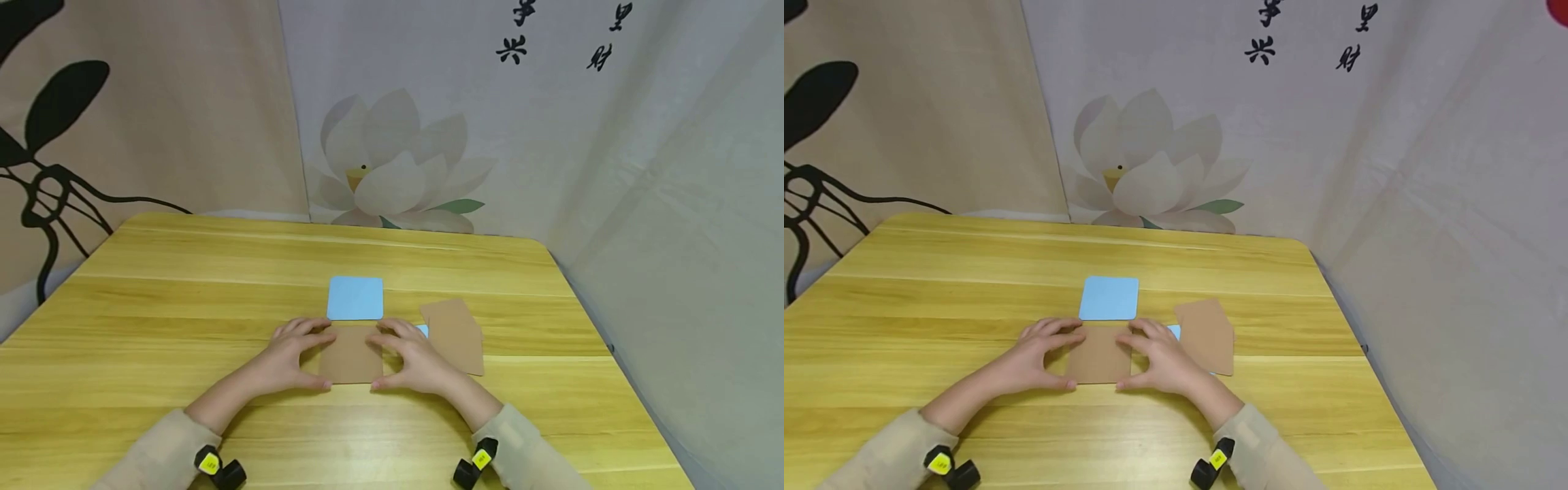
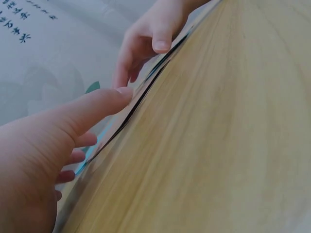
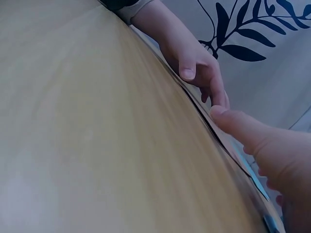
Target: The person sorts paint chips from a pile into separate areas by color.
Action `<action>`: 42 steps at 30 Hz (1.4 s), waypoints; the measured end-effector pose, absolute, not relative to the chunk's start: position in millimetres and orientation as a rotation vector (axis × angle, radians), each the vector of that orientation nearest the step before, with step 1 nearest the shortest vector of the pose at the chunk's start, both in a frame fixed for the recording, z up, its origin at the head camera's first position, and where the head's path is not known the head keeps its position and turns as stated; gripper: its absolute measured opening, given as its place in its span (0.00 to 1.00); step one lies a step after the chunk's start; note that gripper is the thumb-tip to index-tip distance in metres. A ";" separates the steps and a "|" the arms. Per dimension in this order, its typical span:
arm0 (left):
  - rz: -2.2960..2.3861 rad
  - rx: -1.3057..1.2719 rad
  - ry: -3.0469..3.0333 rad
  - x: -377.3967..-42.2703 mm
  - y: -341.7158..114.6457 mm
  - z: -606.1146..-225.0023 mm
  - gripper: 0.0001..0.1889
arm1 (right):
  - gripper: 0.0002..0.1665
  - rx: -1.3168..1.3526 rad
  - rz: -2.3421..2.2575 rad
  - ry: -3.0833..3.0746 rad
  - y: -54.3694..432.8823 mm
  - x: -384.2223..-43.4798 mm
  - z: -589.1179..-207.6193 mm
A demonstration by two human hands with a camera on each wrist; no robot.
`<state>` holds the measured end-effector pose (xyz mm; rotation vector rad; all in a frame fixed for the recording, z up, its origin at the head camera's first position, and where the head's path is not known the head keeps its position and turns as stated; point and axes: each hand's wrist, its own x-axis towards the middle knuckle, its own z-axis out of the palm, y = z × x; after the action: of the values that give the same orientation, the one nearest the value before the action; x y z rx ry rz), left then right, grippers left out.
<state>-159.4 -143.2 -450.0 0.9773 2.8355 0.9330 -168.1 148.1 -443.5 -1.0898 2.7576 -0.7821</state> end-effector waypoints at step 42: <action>0.847 1.195 2.758 -190.1 -1.8 -435.0 0.43 | 0.51 -0.830 -1.027 2.748 298.8 -169.3 -443.2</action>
<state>-190.1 -1.8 -435.0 1.1948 2.7579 0.8470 -169.3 298.8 -443.2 -0.8304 2.7482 -1.0267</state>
